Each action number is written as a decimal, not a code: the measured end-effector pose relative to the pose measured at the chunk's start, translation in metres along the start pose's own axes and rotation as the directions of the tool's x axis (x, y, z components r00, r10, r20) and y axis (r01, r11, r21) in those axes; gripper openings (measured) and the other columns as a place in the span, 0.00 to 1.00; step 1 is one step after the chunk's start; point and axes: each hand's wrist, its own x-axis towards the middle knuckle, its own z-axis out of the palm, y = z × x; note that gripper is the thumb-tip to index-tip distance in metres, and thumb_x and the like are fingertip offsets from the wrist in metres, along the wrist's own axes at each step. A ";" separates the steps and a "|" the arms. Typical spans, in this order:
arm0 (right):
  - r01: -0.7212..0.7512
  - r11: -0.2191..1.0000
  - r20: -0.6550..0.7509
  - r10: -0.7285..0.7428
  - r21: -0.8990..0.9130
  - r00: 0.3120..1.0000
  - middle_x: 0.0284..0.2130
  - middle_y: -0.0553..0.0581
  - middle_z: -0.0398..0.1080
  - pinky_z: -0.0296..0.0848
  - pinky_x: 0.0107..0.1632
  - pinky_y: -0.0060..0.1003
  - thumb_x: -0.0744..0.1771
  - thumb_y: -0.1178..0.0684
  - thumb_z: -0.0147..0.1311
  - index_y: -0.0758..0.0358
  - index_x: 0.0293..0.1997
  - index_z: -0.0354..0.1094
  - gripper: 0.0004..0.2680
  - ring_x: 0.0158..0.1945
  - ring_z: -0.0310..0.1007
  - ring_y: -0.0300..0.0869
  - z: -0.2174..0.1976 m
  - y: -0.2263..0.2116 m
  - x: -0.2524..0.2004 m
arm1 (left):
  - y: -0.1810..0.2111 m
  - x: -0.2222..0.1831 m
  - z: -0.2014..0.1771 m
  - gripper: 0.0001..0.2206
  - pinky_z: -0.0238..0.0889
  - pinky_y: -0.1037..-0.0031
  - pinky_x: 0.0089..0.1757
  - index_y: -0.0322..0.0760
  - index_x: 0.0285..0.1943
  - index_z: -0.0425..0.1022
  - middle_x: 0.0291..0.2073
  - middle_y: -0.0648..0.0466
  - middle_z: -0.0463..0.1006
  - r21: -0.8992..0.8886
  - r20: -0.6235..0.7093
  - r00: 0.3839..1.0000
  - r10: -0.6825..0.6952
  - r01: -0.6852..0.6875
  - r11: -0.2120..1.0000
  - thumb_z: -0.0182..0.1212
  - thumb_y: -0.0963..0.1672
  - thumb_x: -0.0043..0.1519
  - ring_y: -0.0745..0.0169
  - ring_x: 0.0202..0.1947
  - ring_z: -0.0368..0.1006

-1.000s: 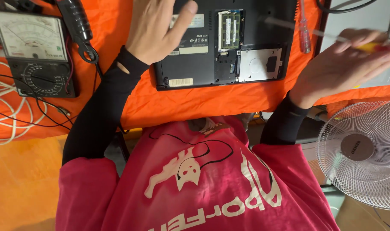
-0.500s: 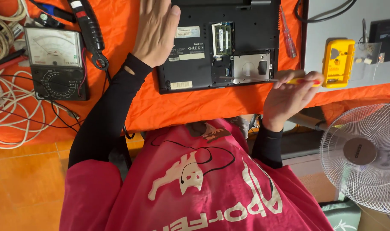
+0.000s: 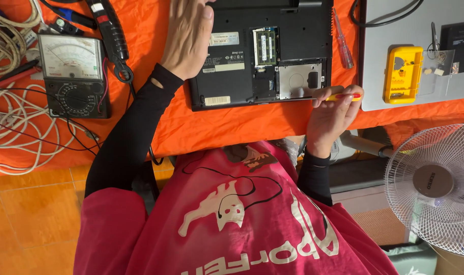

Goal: Repairing a laptop by opening the back case and inspecting internal components.

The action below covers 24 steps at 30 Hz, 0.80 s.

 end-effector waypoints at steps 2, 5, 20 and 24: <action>-0.021 1.000 -0.052 0.022 0.020 0.998 0.37 0.55 0.64 0.65 0.41 0.34 0.76 0.49 0.46 0.60 0.55 0.55 0.07 0.37 0.66 0.42 -0.005 0.005 0.000 | 0.010 0.002 -0.005 0.21 0.51 0.51 0.57 0.29 0.57 0.65 0.48 0.41 0.68 -0.064 -0.102 0.992 0.067 -0.074 0.995 0.27 0.49 0.78 0.40 0.52 0.62; -0.019 1.000 -0.070 0.020 0.017 0.997 0.38 0.53 0.63 0.65 0.40 0.34 0.76 0.49 0.48 0.60 0.54 0.56 0.07 0.38 0.67 0.41 -0.009 0.006 -0.001 | -0.009 -0.008 0.007 0.20 0.53 0.53 0.64 0.33 0.59 0.66 0.49 0.44 0.69 0.029 0.009 0.999 -0.042 0.042 0.999 0.27 0.49 0.79 0.44 0.56 0.64; -0.050 0.997 0.023 0.048 0.064 0.999 0.36 0.60 0.66 0.67 0.45 0.36 0.76 0.48 0.46 0.58 0.56 0.55 0.07 0.37 0.65 0.43 -0.014 0.013 0.003 | 0.009 0.003 -0.004 0.30 0.30 0.47 0.73 0.34 0.73 0.58 0.59 0.45 0.74 -0.052 0.046 0.994 -0.098 0.101 0.994 0.15 0.54 0.76 0.51 0.69 0.63; -0.042 0.997 0.025 0.040 0.058 0.999 0.36 0.60 0.66 0.67 0.47 0.37 0.77 0.48 0.46 0.58 0.56 0.55 0.07 0.38 0.65 0.44 -0.011 0.012 0.003 | 0.013 0.004 -0.006 0.30 0.30 0.48 0.73 0.35 0.73 0.58 0.59 0.46 0.74 -0.050 0.057 0.991 -0.122 0.125 0.991 0.15 0.54 0.76 0.51 0.69 0.63</action>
